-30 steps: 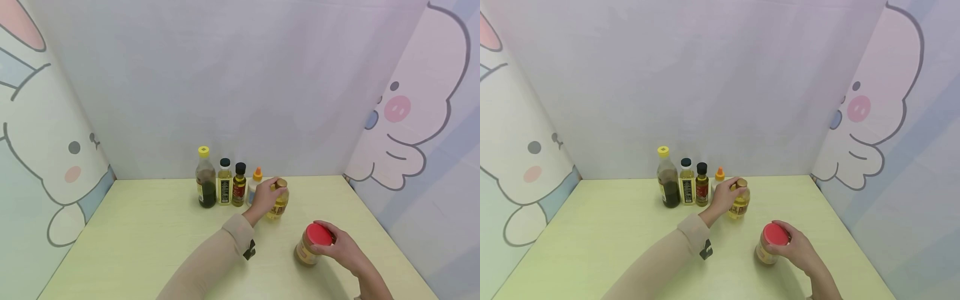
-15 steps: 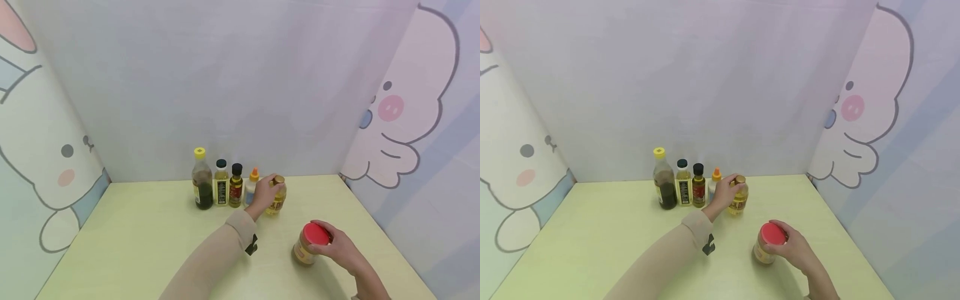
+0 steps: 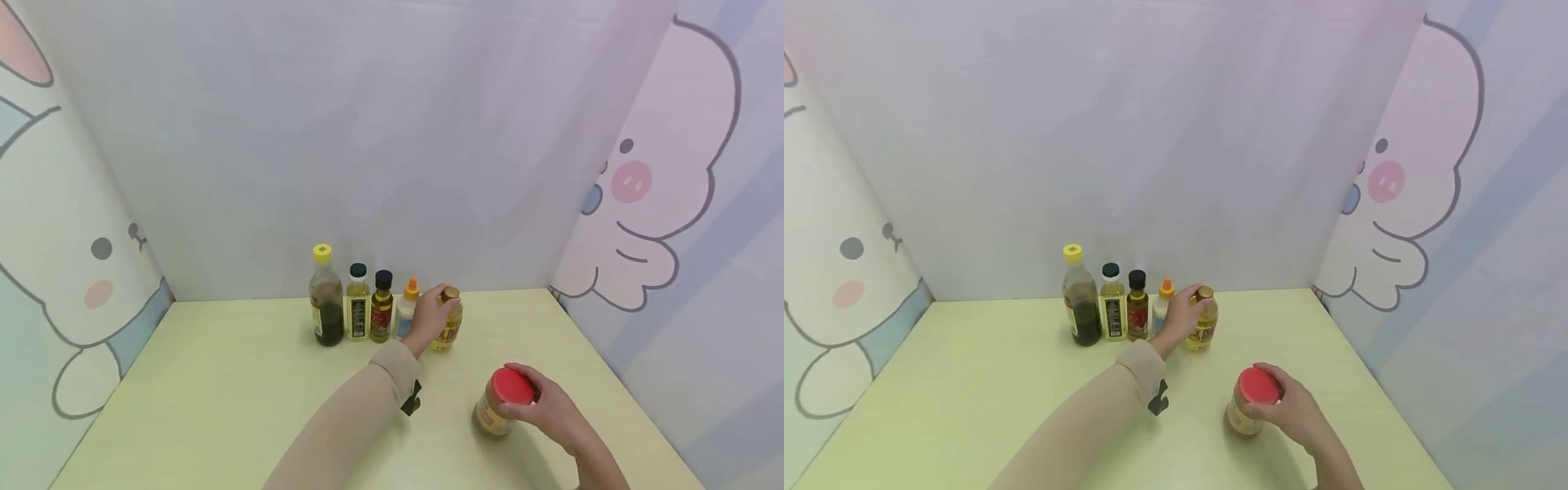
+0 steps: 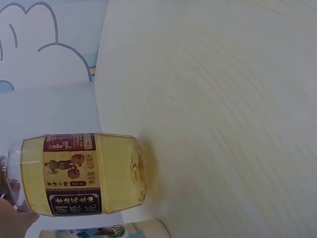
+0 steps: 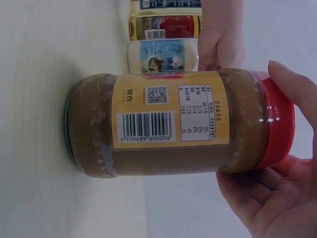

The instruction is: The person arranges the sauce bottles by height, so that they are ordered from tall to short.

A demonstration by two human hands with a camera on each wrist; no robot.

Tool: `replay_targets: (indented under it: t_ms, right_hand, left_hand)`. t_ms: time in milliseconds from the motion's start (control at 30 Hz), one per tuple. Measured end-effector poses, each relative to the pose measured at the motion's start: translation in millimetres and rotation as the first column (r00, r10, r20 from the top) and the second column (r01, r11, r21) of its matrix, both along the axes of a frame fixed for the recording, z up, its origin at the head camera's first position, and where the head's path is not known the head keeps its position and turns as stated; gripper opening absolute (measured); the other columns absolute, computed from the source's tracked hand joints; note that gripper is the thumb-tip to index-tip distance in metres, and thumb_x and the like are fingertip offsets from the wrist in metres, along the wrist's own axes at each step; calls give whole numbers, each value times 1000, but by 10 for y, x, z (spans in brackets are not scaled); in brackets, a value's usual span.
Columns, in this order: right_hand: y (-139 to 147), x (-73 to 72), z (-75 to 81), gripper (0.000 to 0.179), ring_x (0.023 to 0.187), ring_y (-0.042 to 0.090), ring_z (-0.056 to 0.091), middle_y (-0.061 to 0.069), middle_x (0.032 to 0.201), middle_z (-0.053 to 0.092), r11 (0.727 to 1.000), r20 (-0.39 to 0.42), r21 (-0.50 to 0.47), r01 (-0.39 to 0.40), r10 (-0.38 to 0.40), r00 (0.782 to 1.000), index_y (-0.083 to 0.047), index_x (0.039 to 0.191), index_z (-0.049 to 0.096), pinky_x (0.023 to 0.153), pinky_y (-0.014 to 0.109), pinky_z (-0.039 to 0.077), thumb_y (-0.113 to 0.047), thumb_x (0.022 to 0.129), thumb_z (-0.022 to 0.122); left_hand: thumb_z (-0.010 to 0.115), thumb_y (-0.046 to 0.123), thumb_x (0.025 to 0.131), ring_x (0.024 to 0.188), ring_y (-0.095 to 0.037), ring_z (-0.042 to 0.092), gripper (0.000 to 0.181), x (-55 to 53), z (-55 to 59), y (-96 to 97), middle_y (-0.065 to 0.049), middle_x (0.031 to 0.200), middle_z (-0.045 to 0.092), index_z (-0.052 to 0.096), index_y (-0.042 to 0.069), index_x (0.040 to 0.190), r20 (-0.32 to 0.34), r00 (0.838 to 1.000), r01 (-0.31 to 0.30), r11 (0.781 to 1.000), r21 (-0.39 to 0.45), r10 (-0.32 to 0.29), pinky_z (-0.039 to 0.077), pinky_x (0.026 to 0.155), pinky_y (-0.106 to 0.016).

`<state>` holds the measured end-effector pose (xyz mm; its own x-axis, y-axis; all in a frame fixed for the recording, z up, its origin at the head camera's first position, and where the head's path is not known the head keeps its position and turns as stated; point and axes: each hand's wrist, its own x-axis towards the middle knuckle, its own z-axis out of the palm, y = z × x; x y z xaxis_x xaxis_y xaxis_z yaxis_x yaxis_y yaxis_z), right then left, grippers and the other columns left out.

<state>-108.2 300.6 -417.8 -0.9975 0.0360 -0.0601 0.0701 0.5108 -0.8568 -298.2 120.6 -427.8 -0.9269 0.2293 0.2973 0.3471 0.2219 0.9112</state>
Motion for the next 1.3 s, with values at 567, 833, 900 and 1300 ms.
replay_targets:
  t_ms: [567, 833, 900, 1300]
  right_hand:
    - [-13, 11, -24, 76, 113, 33, 52, 20, 129, 52, 998, 13, -48, 41, -40, 999, 1, 140, 44, 81, 27, 52, -12, 76, 84]
    - [-3, 42, -119, 76, 116, 36, 54, 21, 130, 54, 996, -2, -70, 56, -57, 998, 3, 139, 43, 83, 26, 50, -9, 76, 84]
    - [-12, 44, -141, 76, 114, 34, 55, 20, 128, 55, 995, -10, -69, 71, -72, 997, 3, 138, 45, 82, 26, 51, -9, 75, 85]
    - [-27, 9, -164, 77, 106, 15, 57, 18, 130, 56, 985, -10, -122, 120, -122, 992, 0, 140, 46, 82, 26, 52, -7, 74, 85]
  left_hand:
    - [65, 16, 96, 94, -16, 62, 14, -83, -61, 17, 0, 103, 67, 67, 10, 108, -17, 1000, -3, 999, -44, 2, 51, 83, -31]
    - [65, 18, 96, 104, -19, 61, 26, -80, -77, 2, -4, 113, 66, 66, 10, 120, 1, 1000, -5, 996, -90, 5, 51, 88, -33]
    - [64, 18, 97, 110, -22, 60, 34, -81, -74, 5, -7, 120, 64, 62, 8, 129, 14, 1000, -8, 995, -96, 10, 49, 92, -34]
    - [63, 19, 97, 101, -22, 63, 24, -114, -15, -15, -7, 109, 66, 65, 8, 118, -35, 999, -27, 989, -142, 22, 52, 85, -33]
